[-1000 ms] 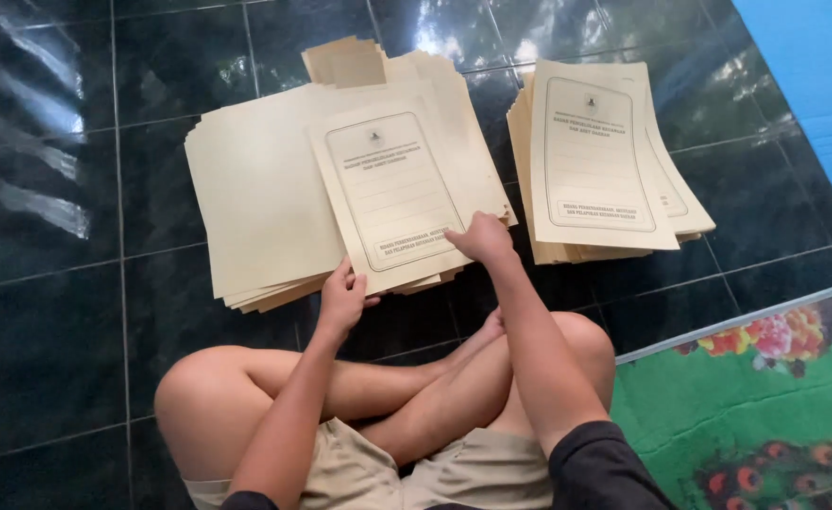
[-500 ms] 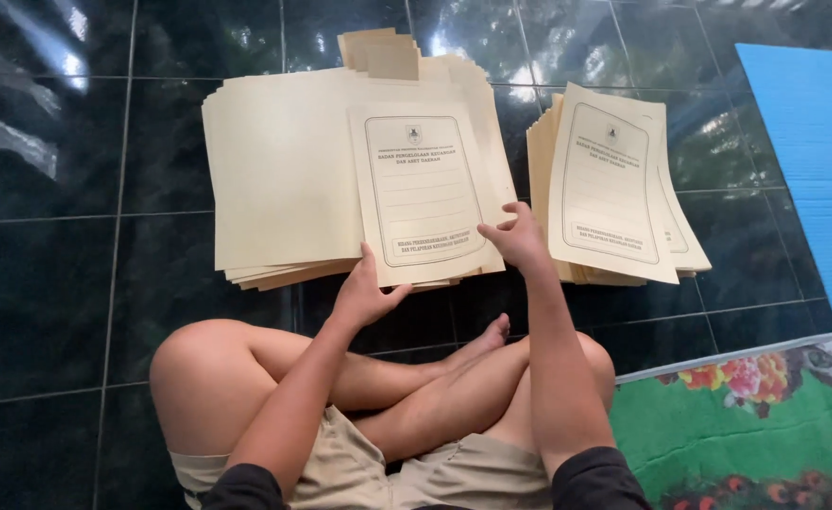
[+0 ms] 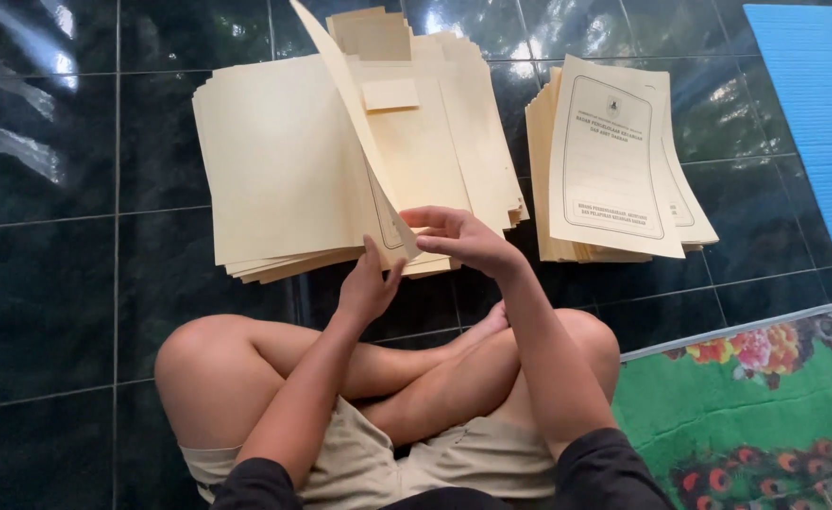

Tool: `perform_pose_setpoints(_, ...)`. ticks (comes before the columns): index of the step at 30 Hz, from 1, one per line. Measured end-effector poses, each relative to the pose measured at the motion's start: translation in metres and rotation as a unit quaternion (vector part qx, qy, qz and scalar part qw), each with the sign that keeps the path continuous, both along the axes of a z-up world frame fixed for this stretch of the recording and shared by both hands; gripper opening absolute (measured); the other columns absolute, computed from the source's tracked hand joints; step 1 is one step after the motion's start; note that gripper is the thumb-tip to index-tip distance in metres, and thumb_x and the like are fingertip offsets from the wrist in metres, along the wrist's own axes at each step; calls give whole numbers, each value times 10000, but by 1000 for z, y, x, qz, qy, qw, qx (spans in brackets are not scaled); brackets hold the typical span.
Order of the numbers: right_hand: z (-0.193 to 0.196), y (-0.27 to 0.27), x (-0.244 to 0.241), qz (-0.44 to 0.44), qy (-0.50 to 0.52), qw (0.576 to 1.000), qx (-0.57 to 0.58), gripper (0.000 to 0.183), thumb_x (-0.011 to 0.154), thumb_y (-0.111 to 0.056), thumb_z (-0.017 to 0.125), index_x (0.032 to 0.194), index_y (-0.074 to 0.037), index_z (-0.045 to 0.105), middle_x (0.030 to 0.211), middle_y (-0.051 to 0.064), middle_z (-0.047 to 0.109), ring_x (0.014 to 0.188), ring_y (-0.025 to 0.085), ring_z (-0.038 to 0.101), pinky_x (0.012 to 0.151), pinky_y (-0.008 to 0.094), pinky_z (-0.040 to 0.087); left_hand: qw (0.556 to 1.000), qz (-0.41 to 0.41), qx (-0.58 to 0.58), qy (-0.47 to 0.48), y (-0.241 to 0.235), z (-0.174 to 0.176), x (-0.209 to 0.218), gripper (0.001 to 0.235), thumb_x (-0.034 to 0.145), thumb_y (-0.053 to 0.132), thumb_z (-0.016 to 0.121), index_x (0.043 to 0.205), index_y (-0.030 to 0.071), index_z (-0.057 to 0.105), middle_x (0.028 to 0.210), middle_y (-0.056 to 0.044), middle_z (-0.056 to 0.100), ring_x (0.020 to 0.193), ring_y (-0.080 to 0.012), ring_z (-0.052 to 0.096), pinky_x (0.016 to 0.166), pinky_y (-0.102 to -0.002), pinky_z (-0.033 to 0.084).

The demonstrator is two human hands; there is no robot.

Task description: Folding paper document covers and stacking them neatly on the floor.

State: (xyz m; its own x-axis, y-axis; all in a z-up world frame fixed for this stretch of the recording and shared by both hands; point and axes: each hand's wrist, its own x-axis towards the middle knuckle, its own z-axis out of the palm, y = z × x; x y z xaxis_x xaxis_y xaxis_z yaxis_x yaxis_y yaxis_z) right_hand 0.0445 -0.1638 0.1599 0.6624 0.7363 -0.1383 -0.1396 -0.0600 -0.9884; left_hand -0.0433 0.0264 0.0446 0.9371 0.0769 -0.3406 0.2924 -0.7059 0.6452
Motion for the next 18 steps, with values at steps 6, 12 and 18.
perform_pose_setpoints(6, -23, 9, -9, 79, 36, 996, -7, 702, 987, -278, 644, 1551, 45, 379, 1606, 324, 336, 1448, 553, 317, 1148, 653, 308, 997, -69, -4, 15, 10, -33, 3, 1173, 818, 685, 668, 1585, -75, 209, 1442, -278, 527, 1223, -437, 631, 952, -516, 561)
perform_pose_setpoints(12, -21, 33, -20, 57, 15, 998, -34, 566, 928, -257, 782, 1397, 5, 605, 1332, 257, 653, 1222, 398, 626, 1044, 565, 506, 981, -37, 59, -181, 2, -21, -1, 361, 930, 297, 486, 834, 19, 695, 812, -251, 660, 870, -516, 639, 657, -562, 533)
perform_pose_setpoints(18, -52, -22, 34, -173, -95, 911, -362, 446, 921, -427, 772, 1274, -162, 709, 1153, 92, 750, 1043, 256, 741, 882, 419, 605, 986, 145, -72, -40, 6, 0, 9, 634, 1062, 486, 289, 1179, 16, 698, 1036, -275, 725, 1087, -426, 681, 908, -504, 551)
